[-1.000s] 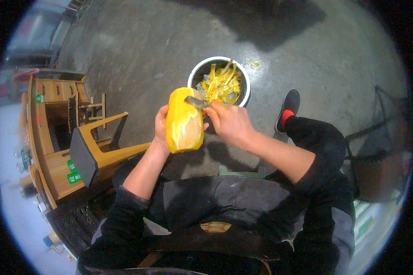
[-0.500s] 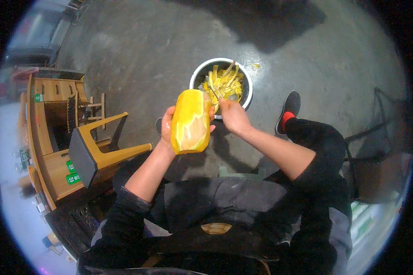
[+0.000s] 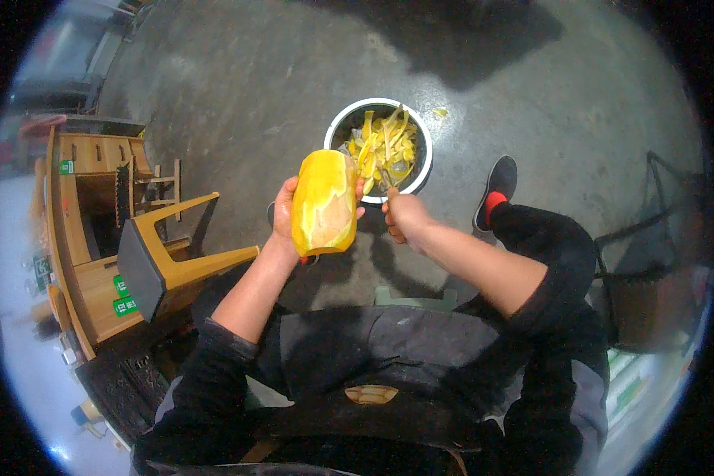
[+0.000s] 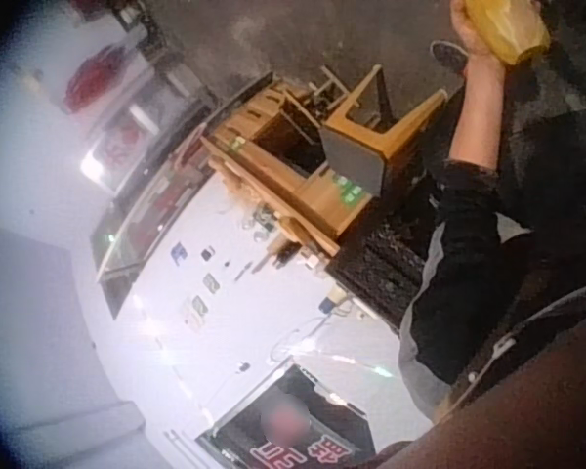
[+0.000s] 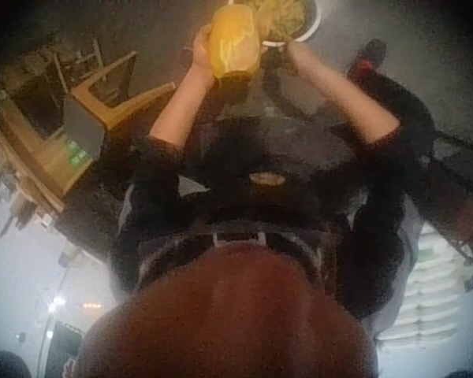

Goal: The person sits on a low stool and peels a large yellow melon using a peeler, collecting the peels in a metal bowl on the floor. The person rotates the melon to remove the skin in long strips and finishes by placing the peeled melon on a nearby wooden table.

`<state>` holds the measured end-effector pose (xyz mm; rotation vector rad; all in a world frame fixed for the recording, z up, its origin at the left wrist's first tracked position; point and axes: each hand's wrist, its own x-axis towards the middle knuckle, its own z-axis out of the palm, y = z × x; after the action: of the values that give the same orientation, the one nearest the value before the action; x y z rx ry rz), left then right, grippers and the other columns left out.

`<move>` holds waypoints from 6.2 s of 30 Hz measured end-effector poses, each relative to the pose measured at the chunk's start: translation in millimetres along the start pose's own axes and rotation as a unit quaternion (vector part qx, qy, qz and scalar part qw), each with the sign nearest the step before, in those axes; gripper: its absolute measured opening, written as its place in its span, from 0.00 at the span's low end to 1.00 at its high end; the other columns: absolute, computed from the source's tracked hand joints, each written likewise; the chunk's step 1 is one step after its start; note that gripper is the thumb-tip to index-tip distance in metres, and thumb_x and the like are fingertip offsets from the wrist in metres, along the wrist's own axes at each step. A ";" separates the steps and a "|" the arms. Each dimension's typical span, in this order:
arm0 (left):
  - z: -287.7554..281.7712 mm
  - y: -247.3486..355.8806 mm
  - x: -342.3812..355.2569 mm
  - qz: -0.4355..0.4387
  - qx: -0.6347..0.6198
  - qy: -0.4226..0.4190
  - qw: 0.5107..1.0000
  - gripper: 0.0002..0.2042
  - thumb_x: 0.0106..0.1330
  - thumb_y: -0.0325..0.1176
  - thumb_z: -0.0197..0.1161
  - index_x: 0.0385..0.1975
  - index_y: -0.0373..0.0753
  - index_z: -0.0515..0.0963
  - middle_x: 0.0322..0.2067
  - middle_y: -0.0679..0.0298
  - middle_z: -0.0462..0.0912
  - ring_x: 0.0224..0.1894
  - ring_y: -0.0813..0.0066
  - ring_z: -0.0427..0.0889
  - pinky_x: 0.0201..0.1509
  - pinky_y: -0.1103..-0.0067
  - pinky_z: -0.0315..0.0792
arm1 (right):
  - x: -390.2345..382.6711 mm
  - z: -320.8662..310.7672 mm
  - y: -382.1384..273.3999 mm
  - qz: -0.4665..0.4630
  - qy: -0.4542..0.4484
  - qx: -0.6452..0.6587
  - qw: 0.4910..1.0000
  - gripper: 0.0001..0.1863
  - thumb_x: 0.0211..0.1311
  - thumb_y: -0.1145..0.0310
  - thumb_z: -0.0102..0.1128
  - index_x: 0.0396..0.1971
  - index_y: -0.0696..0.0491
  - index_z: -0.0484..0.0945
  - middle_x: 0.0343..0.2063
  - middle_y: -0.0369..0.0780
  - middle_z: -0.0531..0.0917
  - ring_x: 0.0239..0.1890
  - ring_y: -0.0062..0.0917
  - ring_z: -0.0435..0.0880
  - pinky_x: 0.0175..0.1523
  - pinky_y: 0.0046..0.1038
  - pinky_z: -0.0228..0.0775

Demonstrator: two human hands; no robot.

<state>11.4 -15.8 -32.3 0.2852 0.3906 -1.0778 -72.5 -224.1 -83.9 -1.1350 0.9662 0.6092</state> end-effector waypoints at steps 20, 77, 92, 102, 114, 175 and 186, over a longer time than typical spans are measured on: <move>2.3 2.4 -16.6 0.014 0.016 -0.029 0.999 0.36 0.69 0.54 0.57 0.74 0.39 0.68 0.67 0.42 0.74 0.66 0.44 0.78 0.72 0.45 0.70 | -41.2 2.8 -27.4 -0.528 0.105 -0.419 0.731 0.13 0.76 0.60 0.58 0.43 0.55 0.81 0.24 0.54 0.85 0.30 0.51 0.88 0.35 0.48 0.82; -11.0 5.6 -17.9 0.009 0.001 -0.036 0.999 0.41 0.69 0.56 0.56 0.78 0.37 0.62 0.71 0.36 0.68 0.71 0.40 0.72 0.73 0.46 0.69 | -57.0 8.7 -9.8 -0.547 0.057 -0.358 0.755 0.09 0.74 0.66 0.61 0.36 0.56 0.78 0.23 0.52 0.83 0.28 0.53 0.86 0.31 0.49 0.78; -4.7 5.8 -18.7 -0.025 -0.055 -0.109 0.992 0.43 0.68 0.55 0.59 0.79 0.37 0.59 0.74 0.36 0.63 0.73 0.39 0.68 0.76 0.42 0.62 | 1.7 13.5 5.7 -0.336 0.141 -0.197 0.910 0.25 0.83 0.53 0.46 0.39 0.62 0.79 0.35 0.59 0.84 0.41 0.61 0.83 0.44 0.51 0.73; -2.0 6.2 -15.7 0.006 0.024 -0.088 0.996 0.47 0.65 0.56 0.63 0.81 0.37 0.55 0.78 0.37 0.57 0.78 0.39 0.62 0.76 0.41 0.62 | 16.2 9.3 2.5 -0.184 0.052 -0.069 0.979 0.25 0.84 0.48 0.46 0.35 0.56 0.76 0.20 0.40 0.77 0.20 0.32 0.76 0.27 0.36 0.67; -47.2 15.7 -6.6 0.065 0.003 -0.026 0.998 0.29 0.75 0.44 0.56 0.70 0.32 0.71 0.67 0.47 0.78 0.68 0.51 0.79 0.78 0.57 0.66 | -39.5 30.7 -21.9 -0.126 -0.201 0.164 0.957 0.18 0.77 0.47 0.63 0.43 0.47 0.76 0.17 0.25 0.68 0.12 0.11 0.59 0.19 0.20 0.43; -15.5 15.5 -1.7 0.075 0.214 0.186 0.956 0.22 0.81 0.48 0.53 0.56 0.34 0.79 0.48 0.55 0.89 0.46 0.63 0.90 0.54 0.66 0.85 | 20.0 -4.7 -32.5 -0.297 0.128 -0.485 0.812 0.25 0.81 0.50 0.48 0.41 0.56 0.84 0.33 0.56 0.87 0.41 0.52 0.89 0.49 0.51 0.80; -28.8 21.8 6.7 0.068 0.206 0.255 0.942 0.30 0.82 0.59 0.47 0.58 0.35 0.79 0.50 0.53 0.89 0.49 0.58 0.90 0.58 0.61 0.84 | -76.5 0.7 -60.1 -0.547 -0.117 -0.476 0.679 0.14 0.75 0.58 0.58 0.35 0.54 0.81 0.24 0.50 0.85 0.29 0.49 0.87 0.37 0.49 0.78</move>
<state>28.8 0.5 -60.3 0.9632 0.5956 -0.9336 -59.6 -238.8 11.4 -2.1965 -0.4861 0.1789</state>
